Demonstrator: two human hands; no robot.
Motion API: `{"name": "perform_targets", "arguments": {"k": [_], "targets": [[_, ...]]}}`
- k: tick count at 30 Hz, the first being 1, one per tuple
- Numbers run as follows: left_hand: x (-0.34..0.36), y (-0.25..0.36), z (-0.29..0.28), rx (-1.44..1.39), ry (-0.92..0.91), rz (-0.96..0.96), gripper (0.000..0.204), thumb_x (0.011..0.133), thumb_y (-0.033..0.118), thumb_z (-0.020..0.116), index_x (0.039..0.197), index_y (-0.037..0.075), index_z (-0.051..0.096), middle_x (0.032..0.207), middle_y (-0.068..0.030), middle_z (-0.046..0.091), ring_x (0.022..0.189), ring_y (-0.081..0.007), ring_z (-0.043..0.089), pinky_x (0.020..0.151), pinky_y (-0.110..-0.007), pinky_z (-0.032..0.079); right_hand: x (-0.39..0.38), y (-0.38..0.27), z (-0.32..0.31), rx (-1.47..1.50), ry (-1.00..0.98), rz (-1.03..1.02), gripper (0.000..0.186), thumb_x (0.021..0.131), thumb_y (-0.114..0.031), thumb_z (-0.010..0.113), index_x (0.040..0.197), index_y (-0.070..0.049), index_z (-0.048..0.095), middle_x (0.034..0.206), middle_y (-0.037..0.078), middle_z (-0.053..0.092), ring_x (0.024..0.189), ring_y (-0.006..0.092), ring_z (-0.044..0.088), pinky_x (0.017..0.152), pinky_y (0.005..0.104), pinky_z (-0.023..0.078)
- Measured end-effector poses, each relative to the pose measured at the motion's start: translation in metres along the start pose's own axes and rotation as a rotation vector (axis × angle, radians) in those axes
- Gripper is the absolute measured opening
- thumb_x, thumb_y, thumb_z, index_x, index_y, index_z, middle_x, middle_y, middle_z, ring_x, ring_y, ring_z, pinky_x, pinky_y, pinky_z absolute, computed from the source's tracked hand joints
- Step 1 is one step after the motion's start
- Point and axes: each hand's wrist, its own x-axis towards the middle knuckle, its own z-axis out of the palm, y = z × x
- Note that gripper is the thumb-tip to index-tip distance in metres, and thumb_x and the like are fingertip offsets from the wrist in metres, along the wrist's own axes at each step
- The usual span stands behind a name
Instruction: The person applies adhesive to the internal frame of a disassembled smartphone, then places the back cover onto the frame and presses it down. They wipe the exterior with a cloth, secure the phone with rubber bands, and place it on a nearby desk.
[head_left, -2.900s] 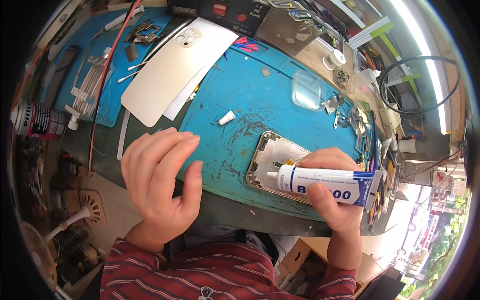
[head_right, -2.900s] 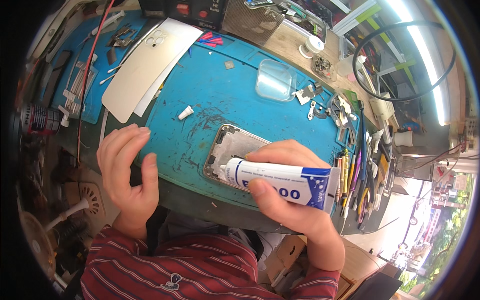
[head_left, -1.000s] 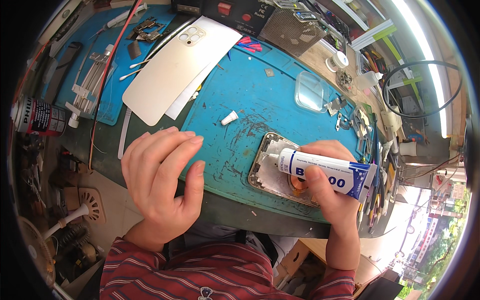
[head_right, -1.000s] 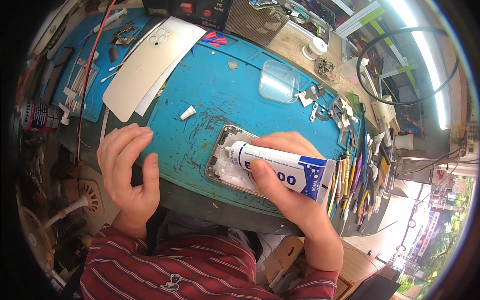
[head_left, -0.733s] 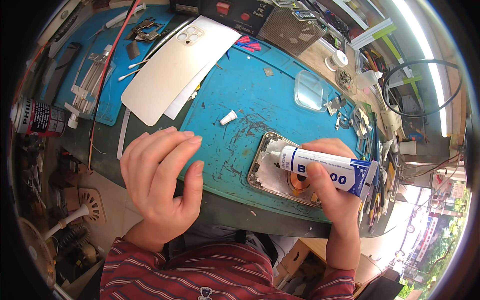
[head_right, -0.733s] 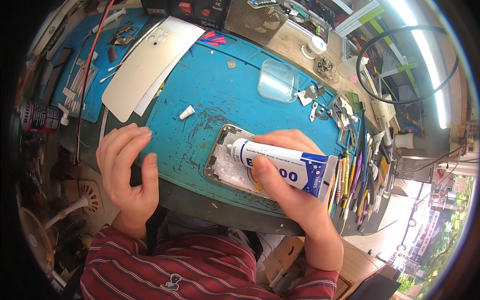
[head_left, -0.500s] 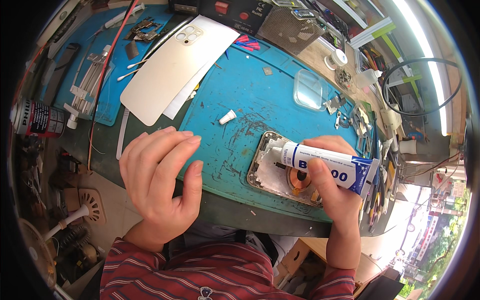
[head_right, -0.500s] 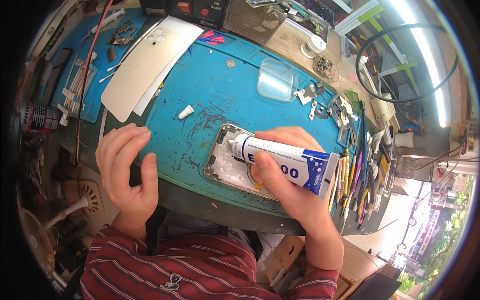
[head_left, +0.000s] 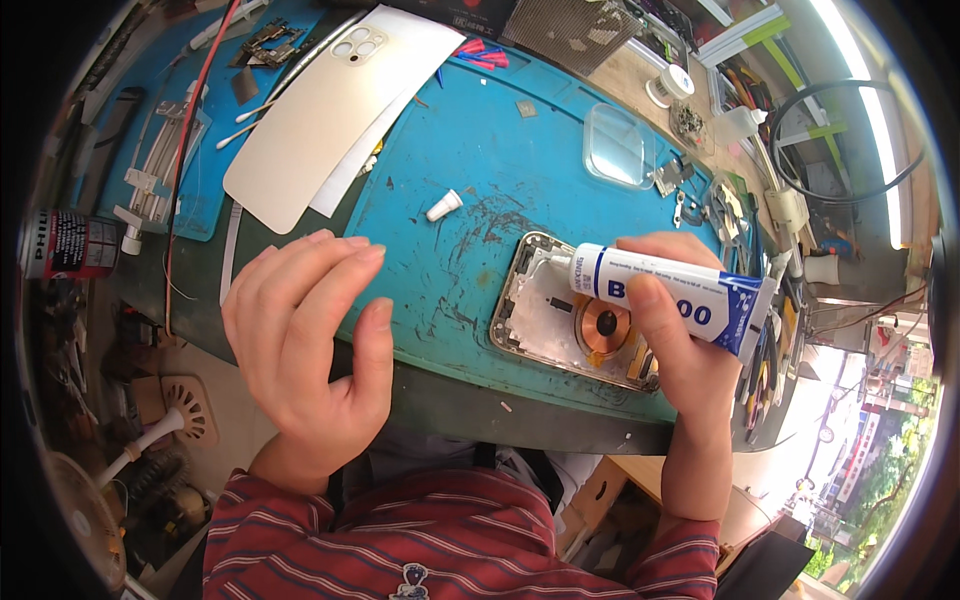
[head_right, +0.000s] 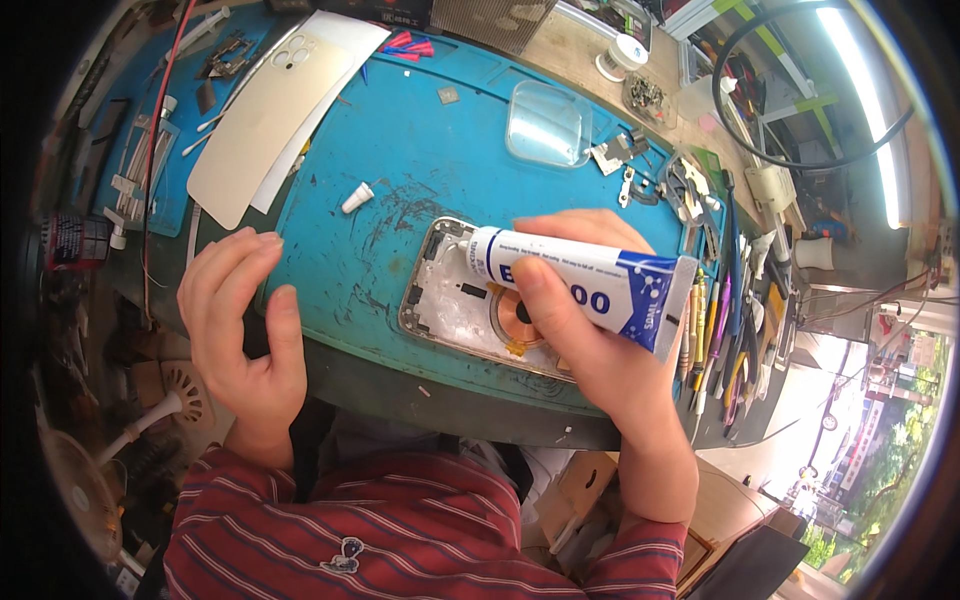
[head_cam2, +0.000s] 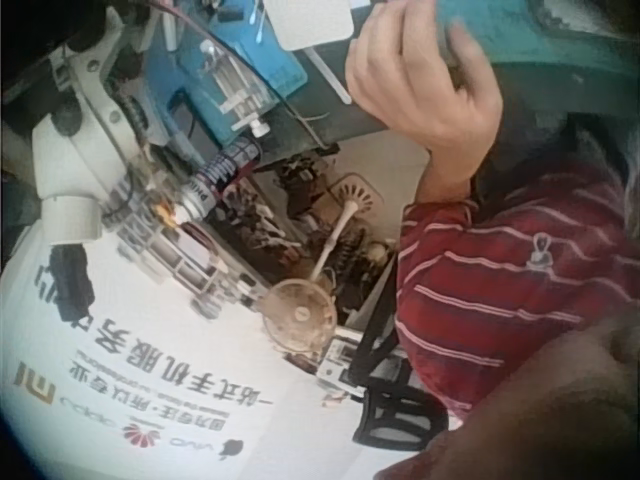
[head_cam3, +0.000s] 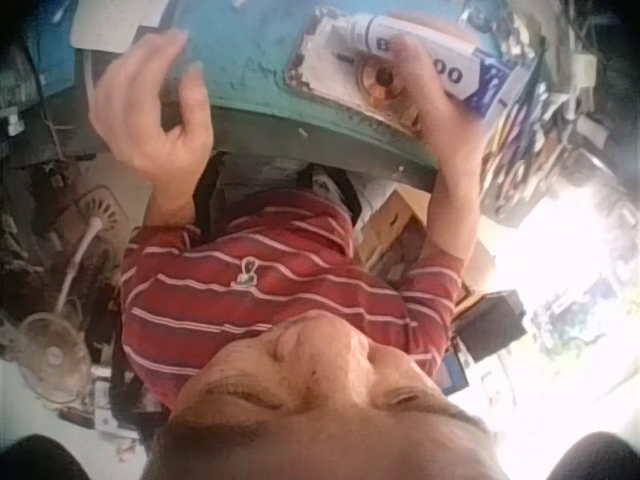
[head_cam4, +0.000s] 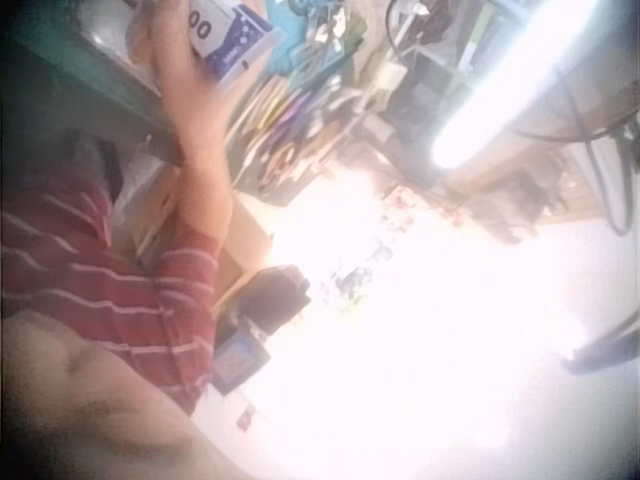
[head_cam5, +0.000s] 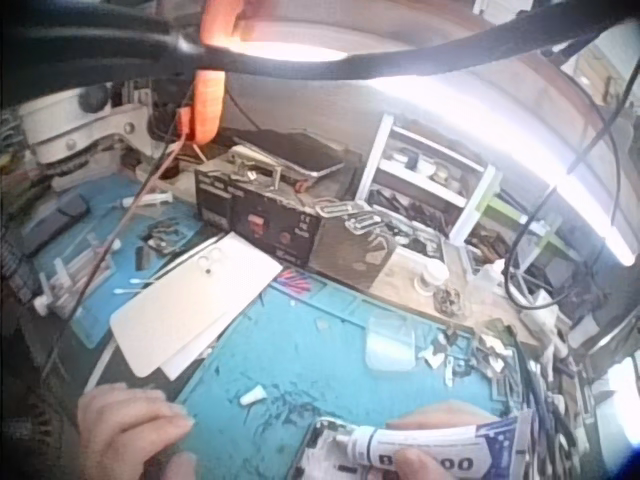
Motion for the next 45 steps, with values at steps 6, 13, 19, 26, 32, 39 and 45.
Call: {"name": "perform_targets", "arguments": {"k": [6, 13, 19, 26, 32, 39, 45], "targets": [[-0.002, 0.0, 0.002, 0.002, 0.0, -0.015, 0.027, 0.089, 0.001, 0.064, 0.116, 0.001, 0.068, 0.118, -0.0127, 0.069, 0.113, -0.0306, 0.062, 0.102, -0.041, 0.045, 0.0, -0.007, -0.001, 0.083, -0.003, 0.102, 0.023, 0.093, -0.013, 0.075, 0.109, 0.002, 0.072, 0.101, 0.008, 0.07, 0.079, 0.0105, 0.068, 0.063, 0.022, 0.053], [-0.002, 0.002, 0.002, -0.008, 0.004, -0.029, 0.027, 0.089, -0.001, 0.064, 0.116, 0.0, 0.067, 0.118, -0.0129, 0.069, 0.114, -0.0301, 0.062, 0.102, -0.041, 0.045, -0.001, -0.006, -0.006, 0.054, 0.006, 0.088, 0.023, 0.093, -0.015, 0.074, 0.109, 0.002, 0.072, 0.101, 0.008, 0.07, 0.083, 0.0115, 0.068, 0.068, 0.0229, 0.053], [-0.002, 0.0, 0.004, -0.03, 0.009, -0.027, 0.028, 0.089, -0.002, 0.063, 0.116, -0.001, 0.067, 0.118, -0.0133, 0.069, 0.113, -0.0303, 0.063, 0.101, -0.041, 0.046, -0.002, -0.006, -0.009, -0.018, 0.021, 0.109, 0.028, 0.095, -0.02, 0.071, 0.111, 0.003, 0.072, 0.102, 0.007, 0.07, 0.083, 0.0103, 0.066, 0.067, 0.0219, 0.048], [-0.002, -0.002, 0.01, -0.015, 0.076, -0.01, 0.027, 0.086, 0.004, 0.069, 0.113, 0.004, 0.07, 0.111, -0.0089, 0.071, 0.106, -0.0291, 0.065, 0.097, -0.04, 0.045, -0.003, -0.005, -0.011, 0.013, 0.03, 0.138, 0.027, 0.096, -0.019, 0.07, 0.111, 0.003, 0.071, 0.101, 0.007, 0.07, 0.084, 0.012, 0.069, 0.07, 0.0227, 0.051], [-0.002, -0.001, 0.009, -0.016, 0.078, -0.012, 0.027, 0.085, 0.003, 0.069, 0.113, 0.004, 0.07, 0.111, -0.009, 0.07, 0.107, -0.0292, 0.064, 0.097, -0.04, 0.045, -0.005, -0.007, -0.012, 0.026, 0.026, 0.153, 0.025, 0.096, -0.017, 0.07, 0.111, 0.003, 0.071, 0.102, 0.007, 0.07, 0.086, 0.0128, 0.069, 0.075, 0.0246, 0.055], [-0.002, 0.002, 0.005, -0.025, 0.021, -0.035, 0.026, 0.09, -0.002, 0.063, 0.116, 0.0, 0.068, 0.119, -0.0129, 0.069, 0.113, -0.0291, 0.062, 0.101, -0.039, 0.046, -0.007, -0.007, -0.014, 0.057, 0.034, 0.197, 0.026, 0.097, -0.016, 0.069, 0.112, 0.004, 0.07, 0.105, 0.009, 0.07, 0.089, 0.0159, 0.07, 0.078, 0.028, 0.059], [-0.002, 0.001, 0.009, -0.022, 0.064, -0.026, 0.027, 0.087, 0.001, 0.068, 0.114, 0.003, 0.069, 0.114, -0.0097, 0.07, 0.109, -0.0289, 0.063, 0.099, -0.04, 0.045, -0.009, -0.007, -0.016, 0.044, 0.042, 0.212, 0.027, 0.097, -0.016, 0.069, 0.113, 0.005, 0.07, 0.103, 0.01, 0.07, 0.089, 0.0167, 0.071, 0.078, 0.028, 0.059]]}}
